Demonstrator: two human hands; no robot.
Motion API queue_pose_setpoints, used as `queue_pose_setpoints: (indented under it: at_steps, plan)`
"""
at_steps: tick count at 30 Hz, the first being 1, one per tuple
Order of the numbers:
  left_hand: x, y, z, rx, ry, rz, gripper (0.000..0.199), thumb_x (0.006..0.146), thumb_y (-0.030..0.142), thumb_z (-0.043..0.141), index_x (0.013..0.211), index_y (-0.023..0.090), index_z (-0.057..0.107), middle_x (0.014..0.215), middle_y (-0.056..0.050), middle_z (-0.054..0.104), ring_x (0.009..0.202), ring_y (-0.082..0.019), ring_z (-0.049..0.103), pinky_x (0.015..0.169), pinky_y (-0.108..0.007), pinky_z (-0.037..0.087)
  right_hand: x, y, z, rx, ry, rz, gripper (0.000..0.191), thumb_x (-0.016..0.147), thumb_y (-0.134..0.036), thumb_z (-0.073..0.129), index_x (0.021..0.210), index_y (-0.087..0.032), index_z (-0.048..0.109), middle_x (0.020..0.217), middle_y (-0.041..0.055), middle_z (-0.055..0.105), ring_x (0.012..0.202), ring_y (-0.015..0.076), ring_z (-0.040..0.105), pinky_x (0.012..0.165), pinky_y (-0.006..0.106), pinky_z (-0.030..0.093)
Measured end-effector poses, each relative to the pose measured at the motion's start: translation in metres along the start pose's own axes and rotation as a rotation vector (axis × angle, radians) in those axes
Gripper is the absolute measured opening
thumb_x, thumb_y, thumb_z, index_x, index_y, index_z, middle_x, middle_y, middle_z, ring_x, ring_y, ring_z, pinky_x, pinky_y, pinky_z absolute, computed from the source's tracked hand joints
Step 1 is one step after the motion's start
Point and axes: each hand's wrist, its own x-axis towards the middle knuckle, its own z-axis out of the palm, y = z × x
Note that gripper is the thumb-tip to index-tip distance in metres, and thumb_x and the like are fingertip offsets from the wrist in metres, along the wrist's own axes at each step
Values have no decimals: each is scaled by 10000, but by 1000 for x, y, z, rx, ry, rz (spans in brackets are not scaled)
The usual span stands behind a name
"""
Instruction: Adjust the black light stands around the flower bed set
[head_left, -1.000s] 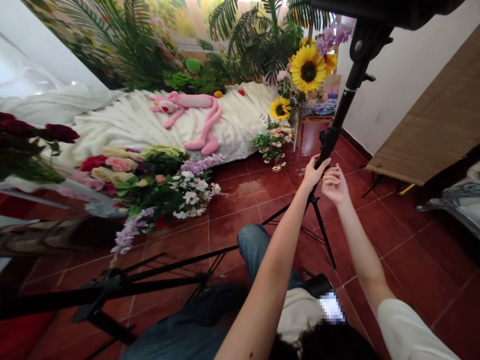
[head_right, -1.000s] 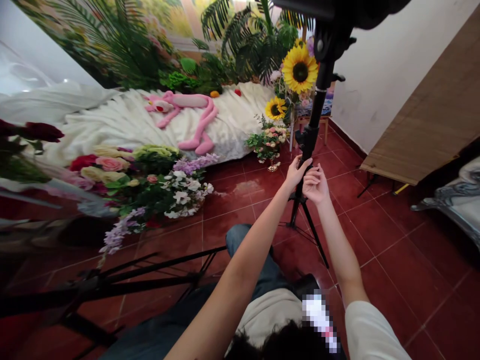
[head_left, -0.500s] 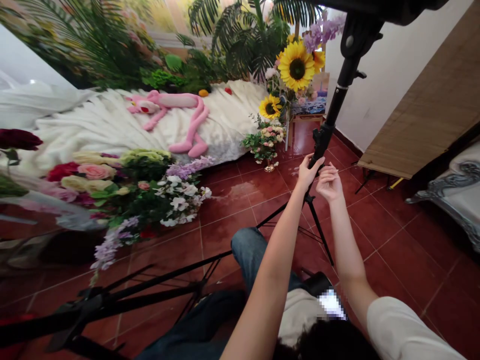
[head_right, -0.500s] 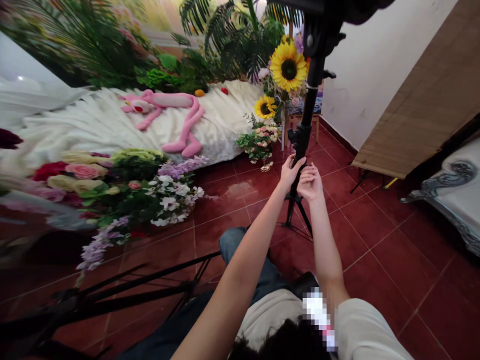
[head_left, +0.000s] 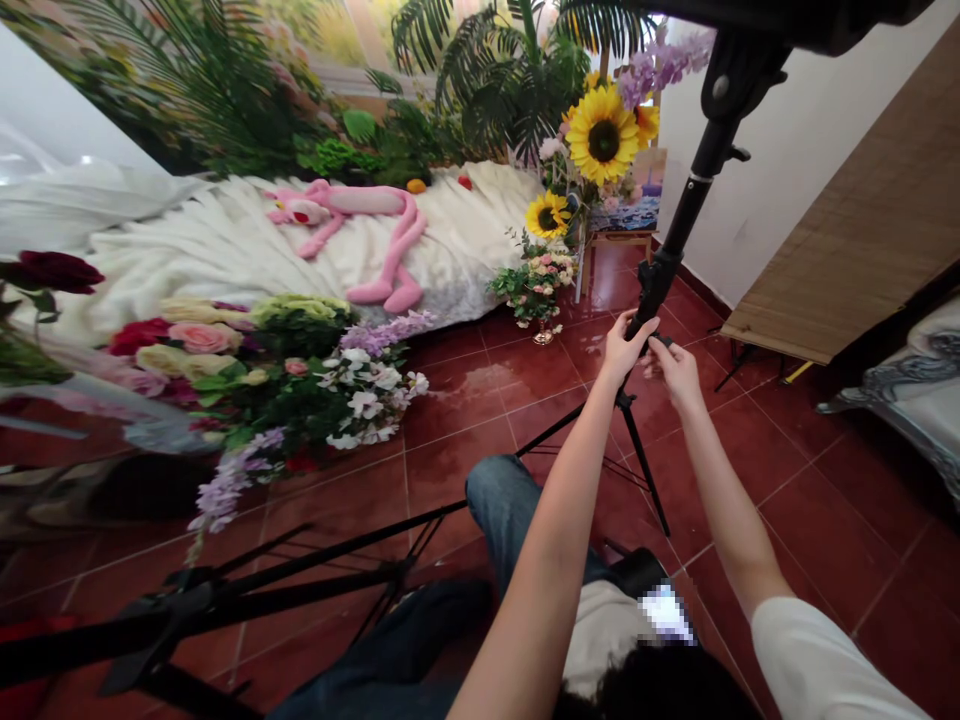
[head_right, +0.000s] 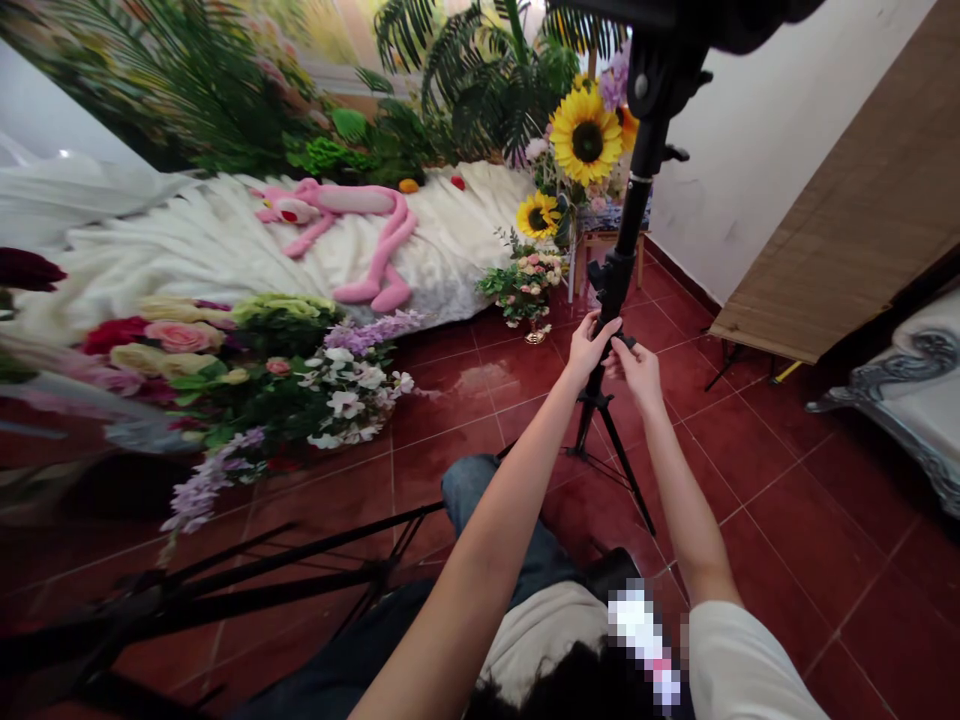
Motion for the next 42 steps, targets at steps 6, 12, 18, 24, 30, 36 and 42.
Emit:
queue_pose_setpoints:
  at_steps: [6,12,18,24,30,36,42]
  plan:
    - [-1,1,0,-3,-8,-26,417,734,438,762,1056,207,633,908,-10,674,779,-87,623,722,-212,509,-22,-14,-24,-532,214,-514,167,837,-303,684,995,-269,723,898,21,699,681,140,581,660,276,495]
    - [-2,0,0,-44,-16,-4,396,740,430,761,1040,201,641,869,4,671,749,-78,625,736,-214,517,-27,-22,-20,-561,134,-560,243,829,-308,690,1065,-251,689,1066,56,675,803,155,613,717,302,519]
    - [5,-8,-2,-21,-10,22,428,725,427,781,1048,185,637,924,-27,704,846,-118,660,789,-238,532,29,-34,3,-580,48,-586,515,687,-373,822,1132,-227,607,1139,73,671,1054,205,637,948,379,519]
    - [10,-12,-1,69,4,57,386,783,357,733,1109,181,625,1003,-61,712,910,-148,677,871,-291,536,87,-41,31,-482,-203,-366,376,606,-418,876,770,-173,642,749,24,698,735,176,684,709,329,583]
    - [9,-10,2,214,2,142,493,856,317,643,1325,230,519,1292,-83,635,1191,-185,609,1048,-360,468,85,-57,43,-211,-320,-316,476,593,-480,893,562,-176,528,505,-27,578,506,118,622,552,260,570]
    - [3,-3,0,263,-80,79,426,897,420,591,1291,272,523,862,16,650,730,-114,616,766,-285,534,95,-85,58,-160,-207,-443,434,694,-426,854,563,-167,532,466,-61,514,420,49,500,554,237,555]
    - [-2,-4,0,241,-72,100,463,920,536,528,1305,279,523,897,-3,651,745,-113,617,726,-249,515,102,-133,66,-206,-287,-502,410,876,-440,664,619,-141,551,480,-83,472,423,5,487,516,167,436]
